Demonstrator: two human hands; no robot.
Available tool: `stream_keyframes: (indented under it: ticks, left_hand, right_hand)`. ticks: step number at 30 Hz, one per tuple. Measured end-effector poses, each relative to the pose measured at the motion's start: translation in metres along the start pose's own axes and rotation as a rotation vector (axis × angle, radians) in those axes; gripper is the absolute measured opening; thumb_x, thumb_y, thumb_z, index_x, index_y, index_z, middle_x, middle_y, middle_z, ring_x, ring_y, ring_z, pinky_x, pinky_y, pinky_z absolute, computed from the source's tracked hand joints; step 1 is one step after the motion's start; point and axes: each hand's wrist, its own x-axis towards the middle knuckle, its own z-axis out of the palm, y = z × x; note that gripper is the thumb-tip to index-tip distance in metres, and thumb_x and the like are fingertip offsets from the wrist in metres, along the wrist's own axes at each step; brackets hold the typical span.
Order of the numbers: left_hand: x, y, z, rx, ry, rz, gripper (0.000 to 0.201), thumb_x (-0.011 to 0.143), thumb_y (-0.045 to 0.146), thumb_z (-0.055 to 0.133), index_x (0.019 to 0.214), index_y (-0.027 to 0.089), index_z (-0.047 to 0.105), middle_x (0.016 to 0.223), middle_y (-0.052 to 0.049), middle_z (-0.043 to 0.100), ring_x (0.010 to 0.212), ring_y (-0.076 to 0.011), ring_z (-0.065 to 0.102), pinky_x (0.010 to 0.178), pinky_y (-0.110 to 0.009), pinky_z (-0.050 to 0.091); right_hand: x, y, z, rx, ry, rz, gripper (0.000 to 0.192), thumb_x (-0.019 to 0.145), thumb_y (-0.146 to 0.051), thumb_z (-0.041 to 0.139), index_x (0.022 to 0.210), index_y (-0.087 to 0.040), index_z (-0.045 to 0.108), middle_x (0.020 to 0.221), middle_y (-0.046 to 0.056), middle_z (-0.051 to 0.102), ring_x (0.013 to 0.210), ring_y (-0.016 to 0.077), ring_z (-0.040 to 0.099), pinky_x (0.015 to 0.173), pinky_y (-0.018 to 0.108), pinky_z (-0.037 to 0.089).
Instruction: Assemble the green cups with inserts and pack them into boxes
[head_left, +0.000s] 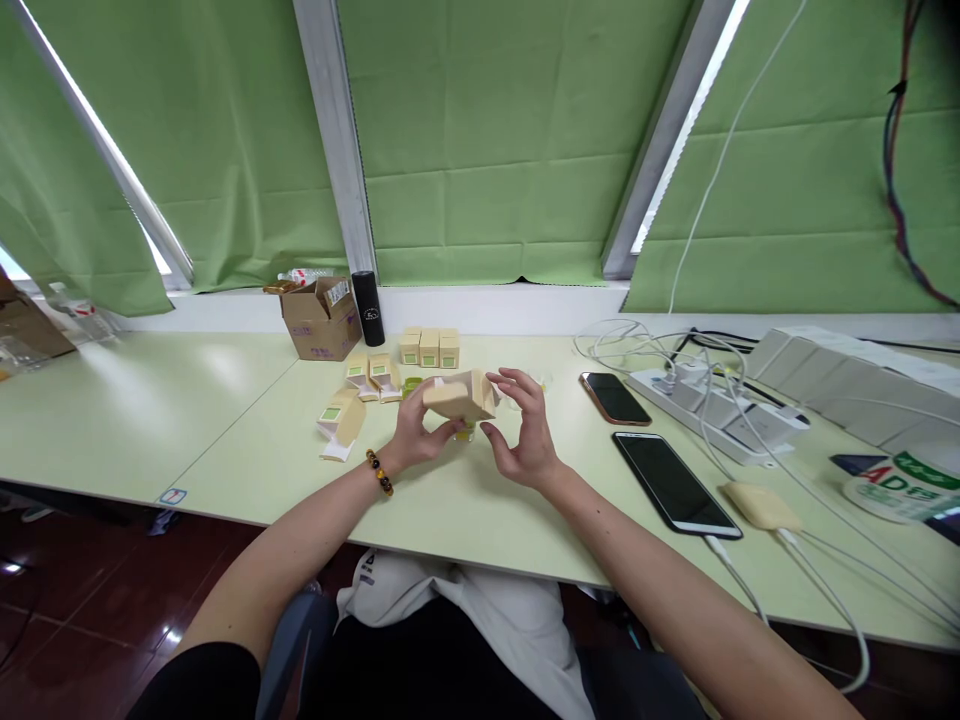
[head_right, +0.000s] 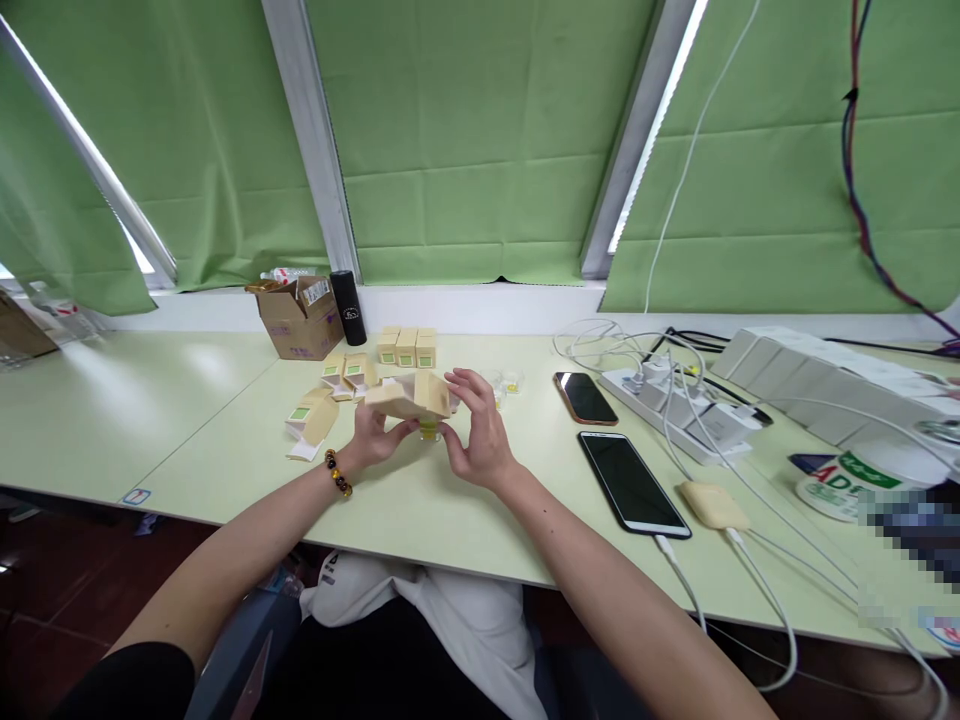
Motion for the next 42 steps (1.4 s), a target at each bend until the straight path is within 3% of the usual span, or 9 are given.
stream_keyframes:
  ticks: [8, 13, 16, 21, 23, 26, 30, 35, 42]
  left_hand:
    - [0.003, -0.008, 0.009, -0.461, 0.046, -0.352, 0.067, 0.087, 0.051, 0.083, 0.140, 0.019, 0.057, 0.127, -0.016, 0.073, 0.117, -0.0275, 0.072, 0.097, -0.038, 0.057]
    - [0.007, -0.006, 0.006, -0.468, 0.038, -0.517, 0.091, 0.087, 0.061, 0.080, 0.157, 0.020, 0.040, 0.099, -0.008, 0.075, 0.084, -0.0188, 0.069, 0.072, -0.029, 0.051]
    - [0.008, -0.004, 0.006, -0.470, 0.022, -0.561, 0.083, 0.088, 0.062, 0.079, 0.150, 0.020, 0.042, 0.087, -0.002, 0.071, 0.072, -0.0140, 0.061, 0.066, -0.026, 0.046]
    - [0.008, -0.003, 0.007, -0.433, -0.003, -0.597, 0.067, 0.091, 0.065, 0.074, 0.133, 0.022, 0.045, 0.077, 0.003, 0.064, 0.066, -0.0126, 0.058, 0.066, -0.026, 0.046]
    - [0.007, -0.003, 0.009, -0.424, -0.027, -0.592, 0.066, 0.092, 0.065, 0.072, 0.133, 0.022, 0.044, 0.082, 0.000, 0.067, 0.069, -0.0135, 0.060, 0.068, -0.027, 0.049]
    - [0.006, -0.003, 0.010, -0.415, -0.023, -0.549, 0.065, 0.095, 0.065, 0.068, 0.136, 0.023, 0.041, 0.111, -0.009, 0.070, 0.086, -0.0170, 0.066, 0.074, -0.029, 0.054]
    - [0.003, 0.000, 0.009, -0.318, -0.001, -0.440, 0.062, 0.096, 0.055, 0.071, 0.146, 0.031, 0.041, 0.155, -0.014, 0.044, 0.112, -0.0206, 0.065, 0.086, -0.034, 0.059]
    - [0.002, 0.003, 0.005, -0.196, -0.102, -0.369, 0.053, 0.092, 0.044, 0.078, 0.140, 0.033, 0.058, 0.161, -0.011, 0.035, 0.114, -0.0206, 0.065, 0.091, -0.035, 0.060]
    - [0.001, 0.000, 0.008, -0.208, -0.059, -0.407, 0.046, 0.093, 0.043, 0.079, 0.135, 0.029, 0.066, 0.155, -0.012, 0.041, 0.106, -0.0174, 0.069, 0.093, -0.034, 0.061]
  right_hand:
    - [-0.007, 0.004, 0.003, 0.078, -0.059, 0.133, 0.062, 0.097, -0.028, 0.065, 0.154, -0.033, 0.040, 0.150, 0.016, 0.047, 0.152, 0.0403, 0.039, 0.115, 0.070, 0.050]
    - [-0.010, 0.004, 0.004, 0.198, -0.086, 0.259, 0.051, 0.103, -0.039, 0.061, 0.151, -0.035, 0.046, 0.160, 0.015, 0.034, 0.146, 0.0375, 0.049, 0.111, 0.064, 0.057]
    - [-0.010, 0.002, 0.003, 0.265, -0.111, 0.323, 0.046, 0.105, -0.044, 0.058, 0.150, -0.035, 0.053, 0.163, 0.013, 0.029, 0.138, 0.0335, 0.058, 0.110, 0.059, 0.059]
    - [-0.008, 0.002, 0.002, 0.301, -0.128, 0.393, 0.040, 0.106, -0.050, 0.056, 0.142, -0.036, 0.064, 0.162, 0.011, 0.033, 0.153, 0.0350, 0.043, 0.111, 0.053, 0.059]
    - [-0.007, 0.004, 0.002, 0.339, -0.122, 0.427, 0.039, 0.106, -0.051, 0.056, 0.140, -0.036, 0.067, 0.160, 0.011, 0.036, 0.152, 0.0345, 0.044, 0.111, 0.052, 0.059]
    - [-0.007, 0.007, 0.002, 0.410, -0.102, 0.505, 0.039, 0.104, -0.054, 0.058, 0.137, -0.036, 0.068, 0.160, 0.011, 0.035, 0.133, 0.0313, 0.062, 0.108, 0.052, 0.060]
    - [-0.005, 0.010, 0.001, 0.456, -0.065, 0.601, 0.042, 0.101, -0.058, 0.062, 0.135, -0.034, 0.069, 0.160, 0.011, 0.033, 0.108, 0.0254, 0.073, 0.104, 0.053, 0.061]
    - [-0.006, 0.011, 0.002, 0.477, -0.067, 0.632, 0.043, 0.099, -0.058, 0.065, 0.134, -0.033, 0.069, 0.159, 0.011, 0.034, 0.106, 0.0246, 0.073, 0.103, 0.051, 0.061]
    - [-0.009, 0.018, 0.004, 0.549, -0.118, 0.691, 0.055, 0.093, -0.065, 0.070, 0.139, -0.034, 0.066, 0.161, 0.013, 0.035, 0.105, 0.0250, 0.072, 0.098, 0.049, 0.063]
